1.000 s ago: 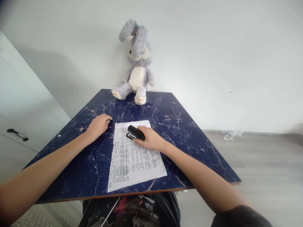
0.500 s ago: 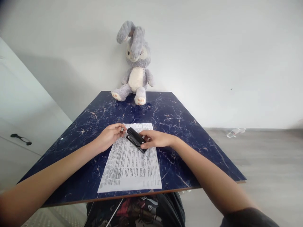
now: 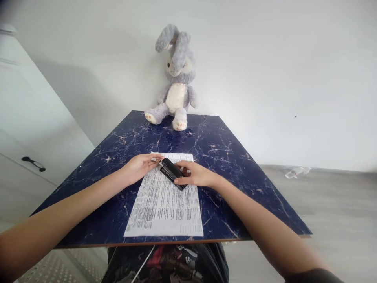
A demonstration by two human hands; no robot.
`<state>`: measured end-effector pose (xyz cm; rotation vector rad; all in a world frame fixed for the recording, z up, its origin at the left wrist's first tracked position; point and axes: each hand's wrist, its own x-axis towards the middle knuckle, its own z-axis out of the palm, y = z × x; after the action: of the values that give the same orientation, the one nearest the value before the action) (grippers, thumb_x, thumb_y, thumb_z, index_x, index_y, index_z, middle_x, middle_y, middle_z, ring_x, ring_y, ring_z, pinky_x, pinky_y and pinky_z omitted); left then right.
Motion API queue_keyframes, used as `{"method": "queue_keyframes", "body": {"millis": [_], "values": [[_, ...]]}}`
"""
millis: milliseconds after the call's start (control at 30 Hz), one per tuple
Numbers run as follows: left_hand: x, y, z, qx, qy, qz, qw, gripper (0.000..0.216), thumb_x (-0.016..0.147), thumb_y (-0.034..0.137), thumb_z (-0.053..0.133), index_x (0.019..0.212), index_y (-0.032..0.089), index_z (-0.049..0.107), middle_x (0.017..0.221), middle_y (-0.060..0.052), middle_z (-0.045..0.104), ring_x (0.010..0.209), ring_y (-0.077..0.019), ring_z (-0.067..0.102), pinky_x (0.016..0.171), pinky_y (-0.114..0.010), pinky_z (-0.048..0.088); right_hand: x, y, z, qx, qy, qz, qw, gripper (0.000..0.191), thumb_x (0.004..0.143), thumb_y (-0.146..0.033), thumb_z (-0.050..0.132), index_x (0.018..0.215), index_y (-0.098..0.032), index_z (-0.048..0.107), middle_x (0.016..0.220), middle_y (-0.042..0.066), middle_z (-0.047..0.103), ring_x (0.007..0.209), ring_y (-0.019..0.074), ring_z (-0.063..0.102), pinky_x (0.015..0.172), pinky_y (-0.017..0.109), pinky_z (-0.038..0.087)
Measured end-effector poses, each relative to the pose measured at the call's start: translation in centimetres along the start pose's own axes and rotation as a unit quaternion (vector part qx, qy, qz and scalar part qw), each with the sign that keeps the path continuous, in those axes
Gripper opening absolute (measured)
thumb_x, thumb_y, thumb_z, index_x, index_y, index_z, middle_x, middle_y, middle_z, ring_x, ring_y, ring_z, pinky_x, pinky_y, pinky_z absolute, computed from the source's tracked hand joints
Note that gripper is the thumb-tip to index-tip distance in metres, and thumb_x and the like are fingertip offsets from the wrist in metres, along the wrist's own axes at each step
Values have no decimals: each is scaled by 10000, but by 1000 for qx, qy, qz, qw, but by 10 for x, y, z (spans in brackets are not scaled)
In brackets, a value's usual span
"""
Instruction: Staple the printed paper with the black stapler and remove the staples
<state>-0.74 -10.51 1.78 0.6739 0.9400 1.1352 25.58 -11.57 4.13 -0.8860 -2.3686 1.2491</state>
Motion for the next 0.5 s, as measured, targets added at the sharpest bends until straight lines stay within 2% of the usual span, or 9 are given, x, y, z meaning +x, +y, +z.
{"method": "queue_keyframes", "body": {"millis": [100, 167, 233, 300, 367, 433, 500], "values": [[0, 1, 0, -12, -2, -5, 1000, 277, 977, 30, 539, 872, 48, 795, 986, -189, 786, 968, -223, 766, 1013, -331, 591, 5, -5, 19, -129, 104, -10, 986, 223, 849, -310, 764, 989, -175, 655, 938, 37, 623, 782, 176, 550, 707, 310, 440], [0, 1, -2, -17, 0, -11, 1000, 251, 969, 30, 562, 881, 50, 796, 990, -185, 783, 962, -224, 765, 1003, -330, 596, 6, -5, 30, -189, 143, -23, 971, 123, 848, -198, 697, 953, -176, 637, 891, 27, 592, 767, 174, 553, 698, 309, 446], [0, 2, -3, -27, -5, -19, 999, 222, 959, 32, 586, 883, 51, 793, 981, -182, 777, 940, -225, 763, 994, -336, 600, 4, -3, 35, -248, 173, -48, 952, 261, 853, -121, 619, 1106, -177, 647, 982, 55, 610, 836, 193, 583, 730, 321, 479], [-2, 2, -4, -43, -23, -36, 998, 208, 963, 49, 597, 880, 54, 788, 978, -188, 771, 923, -229, 759, 992, -352, 602, 2, 0, 35, -347, 205, -81, 911, 470, 869, -73, 560, 1324, -183, 603, 1109, 100, 621, 943, 234, 589, 785, 360, 502], [-4, 1, -3, -56, -46, -57, 996, 227, 991, 86, 583, 888, 53, 784, 992, -200, 764, 930, -234, 753, 983, -360, 602, 1, 1, 33, -465, 221, -108, 850, 572, 903, -32, 508, 1450, -193, 545, 1146, 126, 628, 973, 263, 567, 792, 397, 487], [-6, 0, -1, -60, -58, -76, 994, 253, 1014, 110, 558, 903, 57, 780, 995, -198, 759, 921, -228, 744, 956, -354, 605, 1, -1, 30, -554, 209, -123, 797, 564, 950, -10, 469, 1475, -205, 536, 1091, 122, 644, 922, 261, 541, 746, 402, 446], [-7, -1, 1, -59, -55, -87, 993, 269, 1030, 121, 540, 906, 69, 773, 976, -179, 757, 896, -213, 736, 921, -340, 609, 1, -5, 29, -601, 190, -129, 766, 525, 989, -13, 452, 1466, -212, 545, 1050, 113, 652, 872, 250, 517, 702, 397, 401]]}}
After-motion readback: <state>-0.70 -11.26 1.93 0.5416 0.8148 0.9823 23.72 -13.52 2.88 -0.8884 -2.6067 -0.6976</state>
